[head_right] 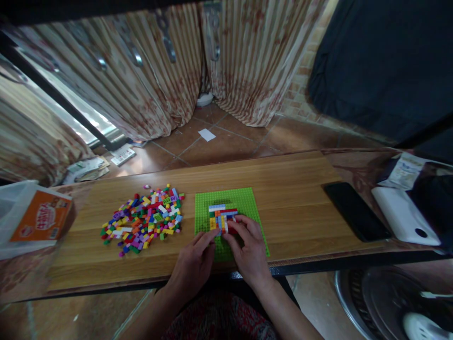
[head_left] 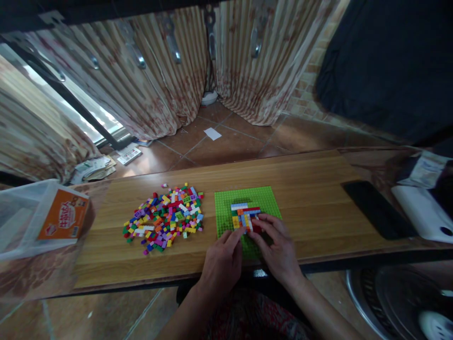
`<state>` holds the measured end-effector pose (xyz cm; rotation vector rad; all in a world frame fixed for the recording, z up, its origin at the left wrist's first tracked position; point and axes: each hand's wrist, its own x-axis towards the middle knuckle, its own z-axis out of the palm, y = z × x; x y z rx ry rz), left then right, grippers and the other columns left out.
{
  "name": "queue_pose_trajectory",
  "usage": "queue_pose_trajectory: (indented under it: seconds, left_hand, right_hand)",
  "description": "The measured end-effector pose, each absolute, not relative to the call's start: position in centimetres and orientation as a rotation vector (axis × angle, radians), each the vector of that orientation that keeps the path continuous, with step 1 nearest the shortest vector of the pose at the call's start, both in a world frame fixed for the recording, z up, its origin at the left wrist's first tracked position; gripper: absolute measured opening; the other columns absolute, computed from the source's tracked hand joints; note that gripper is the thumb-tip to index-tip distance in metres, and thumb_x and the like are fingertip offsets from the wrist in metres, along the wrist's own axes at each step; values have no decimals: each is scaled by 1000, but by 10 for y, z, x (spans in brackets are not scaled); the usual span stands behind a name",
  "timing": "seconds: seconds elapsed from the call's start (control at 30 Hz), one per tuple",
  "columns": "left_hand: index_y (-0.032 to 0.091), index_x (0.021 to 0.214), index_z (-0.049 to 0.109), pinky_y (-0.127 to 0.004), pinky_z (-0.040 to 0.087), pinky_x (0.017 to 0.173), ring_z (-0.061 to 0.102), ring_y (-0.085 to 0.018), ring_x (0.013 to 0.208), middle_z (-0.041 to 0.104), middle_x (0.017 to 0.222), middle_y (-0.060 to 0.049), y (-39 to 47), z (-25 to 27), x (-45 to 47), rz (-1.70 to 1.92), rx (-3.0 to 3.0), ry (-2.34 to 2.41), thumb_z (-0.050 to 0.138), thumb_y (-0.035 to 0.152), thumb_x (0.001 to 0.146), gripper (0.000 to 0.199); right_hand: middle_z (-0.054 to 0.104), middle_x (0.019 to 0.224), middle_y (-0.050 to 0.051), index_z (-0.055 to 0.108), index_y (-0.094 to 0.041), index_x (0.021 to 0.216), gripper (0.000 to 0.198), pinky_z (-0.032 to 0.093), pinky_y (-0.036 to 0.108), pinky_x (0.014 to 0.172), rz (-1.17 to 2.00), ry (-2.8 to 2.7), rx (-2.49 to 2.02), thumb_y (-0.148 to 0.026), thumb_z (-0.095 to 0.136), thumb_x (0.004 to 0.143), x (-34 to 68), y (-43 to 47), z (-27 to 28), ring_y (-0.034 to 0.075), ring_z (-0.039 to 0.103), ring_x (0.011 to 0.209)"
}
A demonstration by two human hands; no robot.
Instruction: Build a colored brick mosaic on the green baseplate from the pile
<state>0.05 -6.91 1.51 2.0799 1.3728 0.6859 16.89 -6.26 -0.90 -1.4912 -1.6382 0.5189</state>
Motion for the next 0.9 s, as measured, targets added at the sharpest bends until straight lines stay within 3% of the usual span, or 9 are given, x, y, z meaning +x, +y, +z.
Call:
queue_pose_trajectory:
  seconds: [0.47,0.9]
  left_hand:
    - [20,140,34,-29,53,67,60,-18,77,62,91,-6,-78,12,11,345,2390,1473,40,10,86,55]
    - [15,140,33,-31,51,69,58,-19,81,59,93,-7,-83,2,23,293,2498,1585,40,7,86,55]
  right_hand:
    - [63,110,9,68,-23,100,24,47,44,95,591,-1500,-1504,-34,48,92,174,-69,-14,23,58,106]
    - [62,110,9,68,-23,100,26,48,44,94,576,-1522,-1537,-34,47,92,172,-69,-13,23,59,105]
